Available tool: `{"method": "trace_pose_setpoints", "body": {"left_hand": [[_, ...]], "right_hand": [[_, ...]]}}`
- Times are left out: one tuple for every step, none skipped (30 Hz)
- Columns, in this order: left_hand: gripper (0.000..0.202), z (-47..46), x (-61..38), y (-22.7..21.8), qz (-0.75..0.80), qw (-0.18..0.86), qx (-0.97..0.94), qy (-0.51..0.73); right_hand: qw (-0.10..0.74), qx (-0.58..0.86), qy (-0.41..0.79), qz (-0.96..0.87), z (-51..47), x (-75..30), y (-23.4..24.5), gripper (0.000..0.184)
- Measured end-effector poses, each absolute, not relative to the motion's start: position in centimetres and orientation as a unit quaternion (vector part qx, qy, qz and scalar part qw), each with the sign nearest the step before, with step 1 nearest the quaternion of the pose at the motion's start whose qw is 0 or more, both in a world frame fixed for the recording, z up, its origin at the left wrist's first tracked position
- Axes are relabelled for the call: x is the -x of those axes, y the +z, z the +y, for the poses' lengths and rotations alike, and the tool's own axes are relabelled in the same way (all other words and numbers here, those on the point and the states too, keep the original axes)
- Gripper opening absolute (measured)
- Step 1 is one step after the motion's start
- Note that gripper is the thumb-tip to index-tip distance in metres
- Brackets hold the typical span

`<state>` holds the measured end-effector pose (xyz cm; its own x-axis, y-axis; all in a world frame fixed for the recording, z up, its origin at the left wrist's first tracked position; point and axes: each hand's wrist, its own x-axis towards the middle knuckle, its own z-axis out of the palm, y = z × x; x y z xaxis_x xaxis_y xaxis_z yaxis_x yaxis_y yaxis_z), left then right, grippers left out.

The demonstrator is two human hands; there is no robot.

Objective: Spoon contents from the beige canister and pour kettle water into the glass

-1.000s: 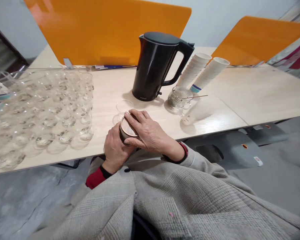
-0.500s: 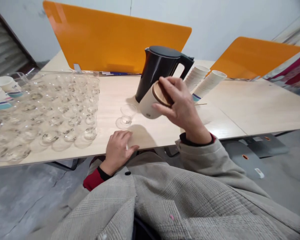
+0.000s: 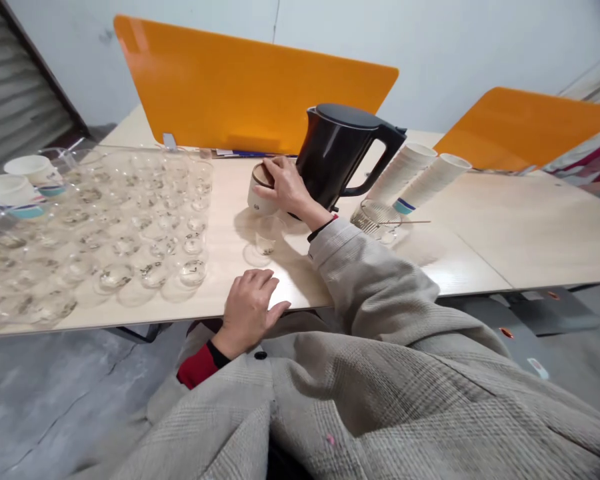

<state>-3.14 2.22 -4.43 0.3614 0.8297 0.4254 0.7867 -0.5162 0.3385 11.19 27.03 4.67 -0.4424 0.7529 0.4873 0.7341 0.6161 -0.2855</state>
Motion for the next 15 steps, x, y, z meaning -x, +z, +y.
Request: {"method": "trace_pose_setpoints", "body": {"left_hand": [[0.04, 2.2, 3.1, -4.4, 0.49, 0.035, -0.825, 0.279], [0.041, 2.2, 3.1, -4.4, 0.49, 0.032, -0.826, 0.278], [0.041, 2.2, 3.1, -4.4, 0.49, 0.029, -0.826, 0.276], [0.041, 2.2, 3.1, -4.4, 0.49, 0.027, -0.827, 0.275], [0.041, 2.2, 3.1, -4.4, 0.489, 0.026, -0.828, 0.273], [0.042, 2.1, 3.1, -4.4, 0.488, 0.025, -0.829, 0.272], [0.042, 2.1, 3.1, -4.4, 0.487, 0.026, -0.83, 0.272], [0.043, 2.1, 3.1, -4.4, 0.487, 0.027, -0.83, 0.271], [0.043, 2.1, 3.1, -4.4, 0.487, 0.03, -0.831, 0.269], [0.042, 2.1, 3.1, -4.4, 0.487, 0.034, -0.83, 0.268], [0.041, 2.1, 3.1, -4.4, 0.488, 0.037, -0.83, 0.266], [0.04, 2.1, 3.1, -4.3, 0.489, 0.04, -0.83, 0.264], [0.04, 2.1, 3.1, -4.3, 0.49, 0.041, -0.83, 0.263], [0.04, 2.1, 3.1, -4.3, 0.49, 0.042, -0.83, 0.263], [0.039, 2.1, 3.1, -4.3, 0.49, 0.042, -0.83, 0.264]], "right_hand": [[0.293, 0.431, 0.02, -0.853, 27.7, -11.0, 3.9, 0.058], [0.288, 0.427, 0.026, -0.857, 28.2, -10.8, 3.2, 0.057], [0.282, 0.425, 0.032, -0.86, 28.6, -10.6, 2.6, 0.058], [0.276, 0.423, 0.038, -0.862, 28.9, -10.4, 2.1, 0.061], [0.272, 0.421, 0.042, -0.864, 29.1, -10.3, 1.7, 0.063], [0.27, 0.419, 0.046, -0.866, 29.3, -10.1, 1.4, 0.066], [0.268, 0.417, 0.048, -0.867, 29.3, -9.9, 1.3, 0.068], [0.267, 0.416, 0.05, -0.868, 29.3, -9.8, 1.2, 0.07], [0.265, 0.417, 0.051, -0.868, 29.2, -9.7, 1.3, 0.072], [0.262, 0.419, 0.051, -0.868, 29.1, -9.7, 1.4, 0.073], [0.259, 0.422, 0.051, -0.867, 29.0, -9.6, 1.5, 0.074], [0.256, 0.426, 0.051, -0.867, 28.8, -9.6, 1.6, 0.074], [0.252, 0.43, 0.05, -0.866, 28.6, -9.5, 1.8, 0.073], [0.25, 0.434, 0.049, -0.864, 28.4, -9.5, 1.9, 0.072], [0.248, 0.44, 0.048, -0.862, 28.2, -9.5, 2.0, 0.07]]}}
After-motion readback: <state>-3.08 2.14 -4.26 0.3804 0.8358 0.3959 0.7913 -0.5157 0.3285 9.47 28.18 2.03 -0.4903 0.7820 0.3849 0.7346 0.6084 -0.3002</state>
